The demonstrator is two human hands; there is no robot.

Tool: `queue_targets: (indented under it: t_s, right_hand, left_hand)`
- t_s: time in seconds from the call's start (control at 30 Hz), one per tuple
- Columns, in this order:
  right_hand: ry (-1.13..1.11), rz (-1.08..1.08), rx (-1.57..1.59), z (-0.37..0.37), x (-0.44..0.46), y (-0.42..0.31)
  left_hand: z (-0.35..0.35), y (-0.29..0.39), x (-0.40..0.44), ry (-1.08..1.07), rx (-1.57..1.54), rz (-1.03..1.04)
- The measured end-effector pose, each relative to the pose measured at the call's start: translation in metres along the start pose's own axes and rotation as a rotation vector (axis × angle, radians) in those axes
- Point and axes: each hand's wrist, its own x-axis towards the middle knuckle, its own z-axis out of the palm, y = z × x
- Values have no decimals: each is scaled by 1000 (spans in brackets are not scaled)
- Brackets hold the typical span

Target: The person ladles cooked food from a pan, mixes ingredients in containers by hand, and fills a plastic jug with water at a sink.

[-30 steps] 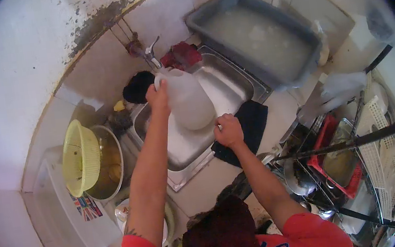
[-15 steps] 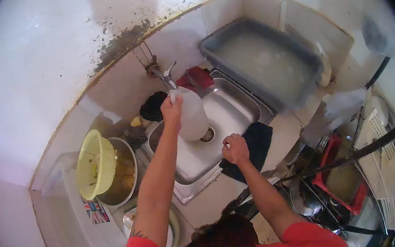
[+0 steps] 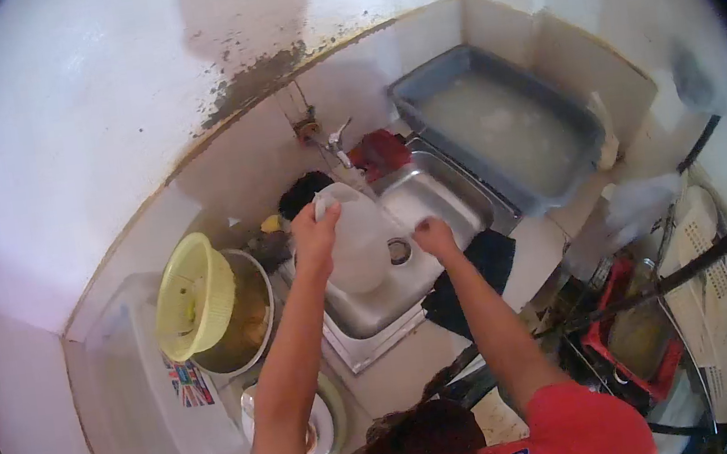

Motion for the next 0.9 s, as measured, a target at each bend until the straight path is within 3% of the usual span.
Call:
queue_targets:
  t_s: [0.03, 0.1, 0.17, 0.3, 0.43, 0.5, 0.57, 0.63, 0.7, 0.77, 0.9]
  right_hand:
    - [44, -48, 74, 13, 23, -12]
    - [-160, 320, 690, 21, 46, -64]
    - [-200, 413, 919, 49, 72, -79]
    - [-102, 213, 925, 121, 122, -61]
    - [-35, 7, 442, 135, 117, -27]
    - [-154, -26, 235, 86, 87, -24]
    - [-355, 114, 393, 17, 36, -35]
    - [-490, 0, 284, -27, 3, -16]
    - [-520, -86, 91, -54, -17, 17]
    - [-531, 3, 290, -109, -64, -18]
    - [-488, 67, 319, -148, -120, -1]
  left_hand:
    - [-11, 17, -10, -7, 26, -8]
    - [-22, 54, -31, 12, 62, 15]
    - [-31, 88, -55, 59, 97, 65]
    - [-49, 107, -70, 81, 31, 61]
    - [-43, 70, -54, 33, -38, -48]
    - [-30, 38, -39, 20, -10, -72]
    - [-14, 2, -16, 21, 40, -49]
    - [-1, -33, 18, 31, 163, -70]
    - [17, -38, 39, 32, 208, -105]
    - [33, -32, 53, 28, 180, -152]
    - [46, -56, 85, 21, 334, -55]
